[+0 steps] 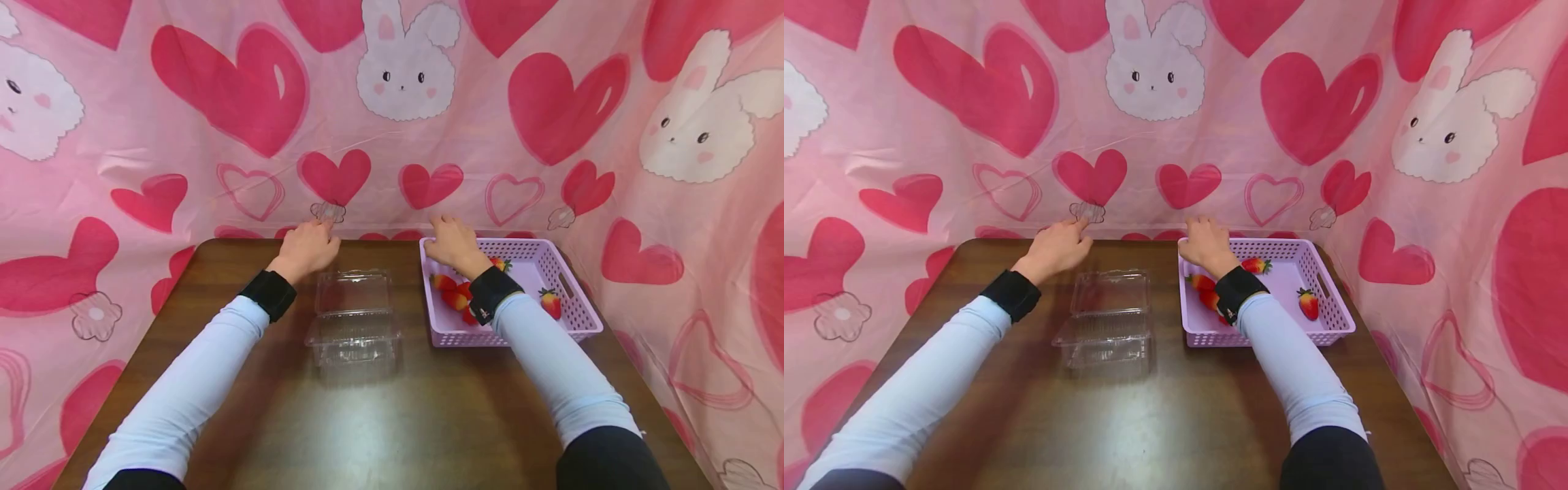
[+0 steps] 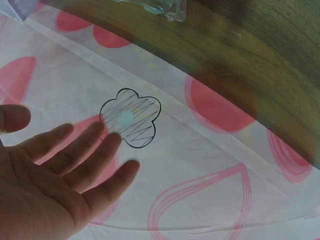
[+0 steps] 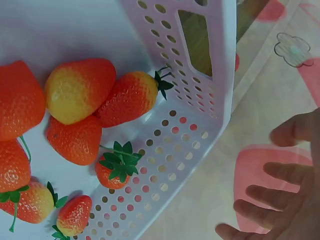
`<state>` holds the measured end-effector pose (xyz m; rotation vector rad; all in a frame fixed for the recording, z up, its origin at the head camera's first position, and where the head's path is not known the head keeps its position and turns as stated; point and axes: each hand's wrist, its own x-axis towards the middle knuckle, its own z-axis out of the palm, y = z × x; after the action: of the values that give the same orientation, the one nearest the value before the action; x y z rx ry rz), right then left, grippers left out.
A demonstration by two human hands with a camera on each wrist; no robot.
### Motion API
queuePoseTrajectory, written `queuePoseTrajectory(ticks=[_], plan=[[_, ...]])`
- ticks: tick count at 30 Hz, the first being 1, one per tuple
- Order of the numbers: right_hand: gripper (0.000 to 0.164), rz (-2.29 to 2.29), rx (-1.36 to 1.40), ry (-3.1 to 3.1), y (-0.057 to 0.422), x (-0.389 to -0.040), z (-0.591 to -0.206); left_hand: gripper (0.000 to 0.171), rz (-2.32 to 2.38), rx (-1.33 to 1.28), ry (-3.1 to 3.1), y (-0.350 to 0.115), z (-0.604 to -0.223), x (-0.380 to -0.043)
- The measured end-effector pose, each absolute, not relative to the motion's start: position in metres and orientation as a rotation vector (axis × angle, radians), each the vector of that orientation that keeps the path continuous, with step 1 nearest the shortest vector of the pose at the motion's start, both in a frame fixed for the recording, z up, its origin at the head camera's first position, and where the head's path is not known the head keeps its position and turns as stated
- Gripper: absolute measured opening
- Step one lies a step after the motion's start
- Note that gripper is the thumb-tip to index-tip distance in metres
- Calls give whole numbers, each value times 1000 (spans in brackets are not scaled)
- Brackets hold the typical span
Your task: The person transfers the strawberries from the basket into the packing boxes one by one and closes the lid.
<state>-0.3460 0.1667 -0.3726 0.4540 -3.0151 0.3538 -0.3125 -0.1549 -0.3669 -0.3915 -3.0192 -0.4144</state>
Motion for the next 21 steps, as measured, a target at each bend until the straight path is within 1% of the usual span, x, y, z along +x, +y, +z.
queuePoseTrajectory(ticks=[5,7,9,13,17,21], plan=[[58,384,436,-3043,167,-341,-374,35,-501,-376,-3017,-157,-369,-307],[52,371,420,-3072,168,-339,-375,28,-542,-374,-3018,-157,-372,-305],[44,355,410,-3100,170,-337,-374,27,-583,-383,-3028,-158,-374,-303],[35,330,413,-3147,174,-334,-372,26,-680,-404,-3067,-160,-375,-296],[34,336,410,-3178,177,-331,-369,26,-737,-414,-3091,-164,-376,-287],[38,306,417,-3235,178,-327,-370,24,-758,-440,-3085,-167,-380,-273]])
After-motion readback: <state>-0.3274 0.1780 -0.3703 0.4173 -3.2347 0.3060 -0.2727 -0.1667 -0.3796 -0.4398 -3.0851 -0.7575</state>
